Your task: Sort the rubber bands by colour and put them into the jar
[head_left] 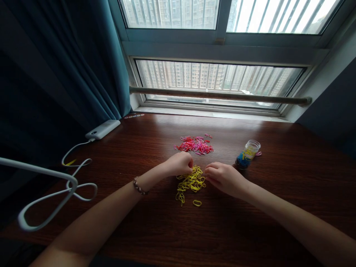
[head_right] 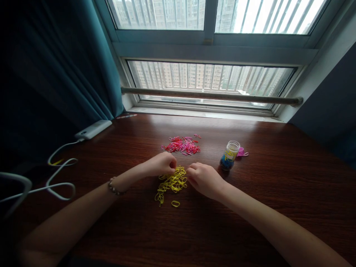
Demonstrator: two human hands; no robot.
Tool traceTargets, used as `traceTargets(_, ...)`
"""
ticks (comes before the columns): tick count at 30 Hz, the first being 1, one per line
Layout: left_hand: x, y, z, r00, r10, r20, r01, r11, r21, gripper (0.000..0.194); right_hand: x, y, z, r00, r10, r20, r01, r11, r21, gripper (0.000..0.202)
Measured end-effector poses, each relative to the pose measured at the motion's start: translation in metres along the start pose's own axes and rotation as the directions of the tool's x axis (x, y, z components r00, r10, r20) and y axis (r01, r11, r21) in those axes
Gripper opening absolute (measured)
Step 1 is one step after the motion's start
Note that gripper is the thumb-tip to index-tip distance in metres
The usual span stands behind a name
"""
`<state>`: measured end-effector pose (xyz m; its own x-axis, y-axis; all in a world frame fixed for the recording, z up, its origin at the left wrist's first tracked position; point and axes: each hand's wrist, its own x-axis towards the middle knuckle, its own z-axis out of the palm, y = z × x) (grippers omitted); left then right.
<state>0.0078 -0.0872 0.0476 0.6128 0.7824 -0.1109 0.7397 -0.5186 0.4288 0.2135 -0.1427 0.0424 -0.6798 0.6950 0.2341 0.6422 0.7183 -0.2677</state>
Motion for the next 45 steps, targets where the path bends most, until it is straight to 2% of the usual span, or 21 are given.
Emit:
traceTargets(7,0.004,-0.005,-0.007,1.0,0.016,0.001,-0.015,0.967,-0.255,0.02,0.0,0.003,0.001,0.998,0.034,-0.047,-0.032,0.999,0.034,0.015)
traceTargets(11,0.006,-0.003,-0.006,1.0,-0.001,0.025,0.012,0.906,-0.423,0.017,0.0,0.003,0.001,0.994,0.054,-0.097,-0.044,0.994,0.101,0.017)
traceTargets(15,0.005,0.009,-0.003,0.998,0.005,0.062,0.038,0.748,-0.663,0.015,0.0,0.002,0.004,0.975,0.127,-0.18,-0.067,0.95,0.305,0.02)
traceTargets(18,0.002,0.021,-0.001,0.997,0.023,0.07,0.039,0.636,-0.771,0.016,0.001,0.0,0.007,0.951,0.223,-0.214,-0.079,0.845,0.529,0.023)
traceTargets(20,0.001,0.027,0.002,0.998,0.002,0.057,0.045,0.583,-0.811,0.018,0.001,-0.002,0.008,0.93,0.284,-0.235,-0.087,0.788,0.61,0.022)
traceTargets(24,-0.001,0.032,0.008,0.994,-0.092,0.051,0.088,0.463,-0.882,0.02,0.001,-0.005,0.005,0.881,0.329,-0.34,-0.065,0.796,0.602,0.016)
traceTargets(27,-0.001,0.033,0.012,0.987,-0.137,0.081,0.126,0.354,-0.927,0.019,0.001,-0.006,0.003,0.874,0.31,-0.374,-0.038,0.811,0.584,0.011)
traceTargets(35,-0.003,0.036,0.019,0.988,-0.106,0.112,0.125,0.124,-0.984,0.03,0.0,0.001,0.003,0.826,0.353,-0.438,-0.045,0.817,0.574,0.008)
traceTargets(37,-0.004,0.038,0.018,0.99,-0.089,0.11,0.119,0.105,-0.987,0.031,0.0,0.001,0.003,0.816,0.347,-0.463,-0.047,0.837,0.545,0.008)
traceTargets(42,-0.006,0.043,0.018,0.99,-0.127,0.059,0.083,0.19,-0.978,0.034,-0.001,-0.002,0.001,0.807,0.342,-0.482,-0.055,0.856,0.515,0.006)
traceTargets(45,-0.005,0.04,0.021,0.984,-0.178,0.03,0.056,0.143,-0.988,0.03,-0.001,-0.002,0.001,0.792,0.356,-0.496,-0.046,0.845,0.532,0.006)
